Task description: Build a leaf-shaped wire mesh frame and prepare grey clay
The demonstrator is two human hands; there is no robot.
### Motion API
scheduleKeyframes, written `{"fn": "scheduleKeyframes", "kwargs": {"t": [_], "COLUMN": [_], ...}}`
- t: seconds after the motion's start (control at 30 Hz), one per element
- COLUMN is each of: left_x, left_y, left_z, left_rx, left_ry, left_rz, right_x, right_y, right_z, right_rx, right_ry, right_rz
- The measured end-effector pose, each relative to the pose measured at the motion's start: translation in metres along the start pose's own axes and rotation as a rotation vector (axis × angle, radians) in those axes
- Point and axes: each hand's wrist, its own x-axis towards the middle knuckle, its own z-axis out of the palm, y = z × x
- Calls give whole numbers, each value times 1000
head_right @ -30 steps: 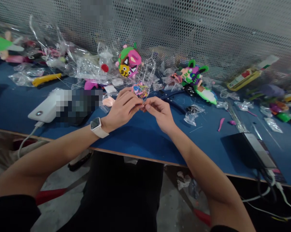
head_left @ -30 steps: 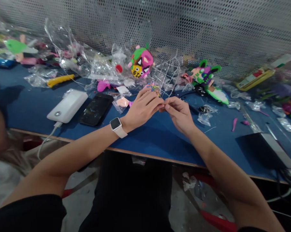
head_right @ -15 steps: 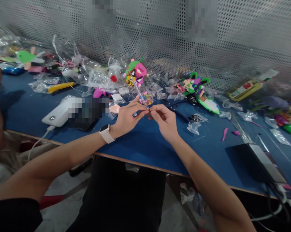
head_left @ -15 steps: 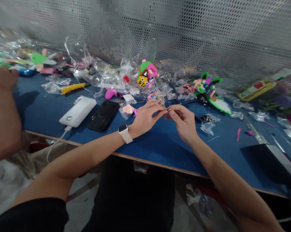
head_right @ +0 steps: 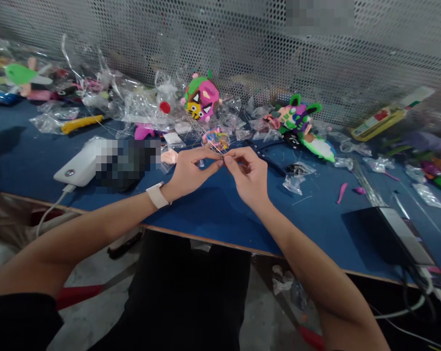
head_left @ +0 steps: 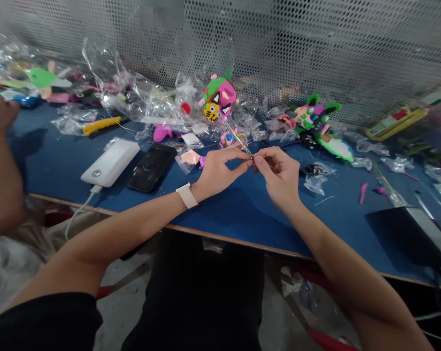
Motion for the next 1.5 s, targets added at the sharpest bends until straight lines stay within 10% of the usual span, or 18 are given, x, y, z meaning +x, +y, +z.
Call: {"fn": "scheduleKeyframes", "kwargs": {"t": [1.13,1.5], "left_x": [-2,-3], "left_y": [0,1], "left_z": [1,4], "left_rx": [-28,7], "left_ry": [-25,-31], "left_rz": [38,-79], "right_x": [2,-4], "right_y": [1,-4], "right_z": [-3,-6], "right_rx": [12,-398], "right_ry": [21,192], "right_rz": [30,-255]}}
